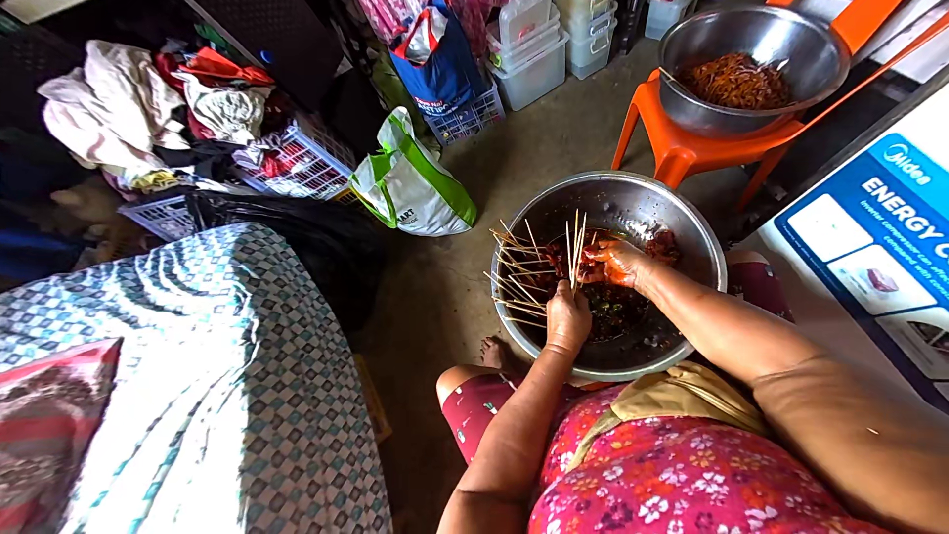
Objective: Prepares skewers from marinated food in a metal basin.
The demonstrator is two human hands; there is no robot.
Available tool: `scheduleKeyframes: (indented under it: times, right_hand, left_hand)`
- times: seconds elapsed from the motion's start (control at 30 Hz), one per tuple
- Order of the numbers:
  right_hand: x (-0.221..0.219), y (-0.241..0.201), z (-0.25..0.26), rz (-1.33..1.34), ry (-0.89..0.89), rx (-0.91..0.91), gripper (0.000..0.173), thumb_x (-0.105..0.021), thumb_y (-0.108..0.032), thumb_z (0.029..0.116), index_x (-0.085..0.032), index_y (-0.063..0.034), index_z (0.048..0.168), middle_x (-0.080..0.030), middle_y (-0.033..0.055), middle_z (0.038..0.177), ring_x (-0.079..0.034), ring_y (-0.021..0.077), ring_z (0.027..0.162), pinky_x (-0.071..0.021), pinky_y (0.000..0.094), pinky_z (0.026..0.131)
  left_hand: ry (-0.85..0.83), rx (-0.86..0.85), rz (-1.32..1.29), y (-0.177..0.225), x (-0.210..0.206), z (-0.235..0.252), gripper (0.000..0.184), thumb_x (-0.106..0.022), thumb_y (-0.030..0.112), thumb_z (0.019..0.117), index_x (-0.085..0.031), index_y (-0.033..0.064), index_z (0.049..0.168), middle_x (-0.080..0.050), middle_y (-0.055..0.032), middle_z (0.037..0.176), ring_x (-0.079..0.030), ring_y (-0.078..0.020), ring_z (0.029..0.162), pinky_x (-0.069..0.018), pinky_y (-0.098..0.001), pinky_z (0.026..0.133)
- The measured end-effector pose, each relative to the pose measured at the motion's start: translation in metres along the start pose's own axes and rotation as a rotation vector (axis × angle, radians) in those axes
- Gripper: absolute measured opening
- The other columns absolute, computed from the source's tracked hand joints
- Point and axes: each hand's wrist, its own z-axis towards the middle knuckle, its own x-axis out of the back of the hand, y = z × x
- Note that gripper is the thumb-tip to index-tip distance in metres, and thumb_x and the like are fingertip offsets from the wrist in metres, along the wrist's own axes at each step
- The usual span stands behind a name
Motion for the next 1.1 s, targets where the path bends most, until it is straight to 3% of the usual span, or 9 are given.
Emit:
scheduleKeyframes:
  times: [0.17, 0.3, 0.37, 0.43, 0.5, 0.67, 0.73, 0.83, 1.1]
  right_hand:
    - [0.006, -0.008, 0.002, -0.132, 0.02, -0.027, 0.029, -0.04, -0.02, 0.1119, -0.049, -0.001, 0.132, -0.064, 0.0125, 0.106, -0.068, 0.022, 0.084, -0.06, 0.0418, 0.075]
    - [0.037, 0.006, 0.025, -0.836, 0.2, -0.022, 0.028, -0.059, -0.012, 0.1023, -0.06, 0.0048, 0.125, -0.065, 0.0218, 0.101, -0.065, 0.0272, 0.074, -0.0577, 0.0438, 0.069]
    - [0.04, 0.013, 0.03, -1.247, 0.142, -0.104, 0.034, -0.073, -0.019, 0.0954, -0.065, 0.005, 0.118, -0.067, 0.0262, 0.107, -0.068, 0.0369, 0.089, -0.0569, 0.0541, 0.081]
    - [0.025, 0.012, 0.02, -1.519, 0.052, -0.215, 0.035, -0.074, -0.017, 0.0918, -0.066, 0.0054, 0.118, -0.065, 0.0282, 0.121, -0.064, 0.0432, 0.113, -0.0507, 0.0626, 0.094]
    - [0.015, 0.011, 0.02, -1.59, 0.008, -0.264, 0.035, -0.071, -0.014, 0.0933, -0.064, 0.005, 0.122, -0.063, 0.0279, 0.127, -0.062, 0.0427, 0.118, -0.0495, 0.0617, 0.097]
    - [0.038, 0.009, 0.035, -0.895, 0.164, 0.001, 0.029, -0.06, -0.008, 0.099, -0.061, 0.0052, 0.125, -0.066, 0.0215, 0.101, -0.063, 0.0256, 0.074, -0.055, 0.044, 0.071]
    - [0.033, -0.008, 0.027, -0.461, 0.181, -0.018, 0.029, -0.046, -0.008, 0.1058, -0.054, 0.0042, 0.131, -0.062, 0.017, 0.106, -0.062, 0.02, 0.076, -0.0555, 0.0374, 0.072]
    - [0.033, -0.018, 0.024, -0.041, 0.203, -0.047, 0.023, -0.037, -0.014, 0.1067, -0.051, -0.0018, 0.119, -0.061, 0.0108, 0.094, -0.065, 0.0197, 0.073, -0.0585, 0.0368, 0.072]
    - [0.027, -0.025, 0.013, 0.101, 0.129, 0.018, 0.02, -0.035, -0.009, 0.1056, -0.053, -0.0028, 0.112, -0.06, 0.0077, 0.089, -0.064, 0.0193, 0.076, -0.0582, 0.0388, 0.077]
  left_hand:
    - [0.025, 0.002, -0.027, -0.003, 0.002, 0.003, 0.025, -0.048, 0.012, 0.1048, -0.06, -0.0039, 0.12, -0.068, -0.0177, 0.095, -0.068, -0.0268, 0.09, -0.0542, -0.044, 0.086]
    - [0.026, 0.021, -0.046, -0.005, 0.002, 0.005, 0.026, -0.047, 0.013, 0.106, -0.059, -0.0027, 0.122, -0.067, -0.0159, 0.092, -0.068, -0.0254, 0.082, -0.0561, -0.0438, 0.08]
    - [0.021, 0.027, -0.052, -0.005, 0.002, 0.005, 0.027, -0.047, 0.014, 0.1063, -0.059, -0.003, 0.124, -0.067, -0.0166, 0.093, -0.069, -0.0262, 0.082, -0.0568, -0.0443, 0.079]
    - [0.02, 0.025, -0.05, -0.005, 0.003, 0.004, 0.027, -0.047, 0.014, 0.1062, -0.059, -0.003, 0.123, -0.067, -0.0163, 0.093, -0.068, -0.0263, 0.083, -0.0561, -0.0441, 0.08]
    - [0.025, 0.018, -0.054, -0.005, 0.003, 0.003, 0.027, -0.047, 0.013, 0.106, -0.059, -0.0035, 0.123, -0.067, -0.0169, 0.094, -0.068, -0.0265, 0.085, -0.0552, -0.044, 0.082]
    - [0.032, 0.01, -0.065, -0.006, 0.005, 0.001, 0.027, -0.047, 0.013, 0.1058, -0.059, -0.0034, 0.124, -0.067, -0.0167, 0.095, -0.068, -0.0255, 0.085, -0.0559, -0.0434, 0.082]
    - [0.038, -0.005, -0.068, -0.006, 0.005, 0.001, 0.027, -0.048, 0.013, 0.1051, -0.06, -0.0036, 0.123, -0.067, -0.0163, 0.094, -0.067, -0.0252, 0.086, -0.0548, -0.0429, 0.083]
    - [0.028, -0.037, -0.052, -0.008, 0.004, 0.001, 0.025, -0.049, 0.013, 0.1042, -0.062, -0.003, 0.118, -0.066, -0.0149, 0.09, -0.066, -0.0247, 0.084, -0.0541, -0.0425, 0.081]
    - [-0.001, -0.046, -0.019, -0.007, 0.003, 0.001, 0.026, -0.049, 0.014, 0.1039, -0.062, -0.0028, 0.118, -0.067, -0.0153, 0.091, -0.067, -0.0254, 0.085, -0.054, -0.0434, 0.082]
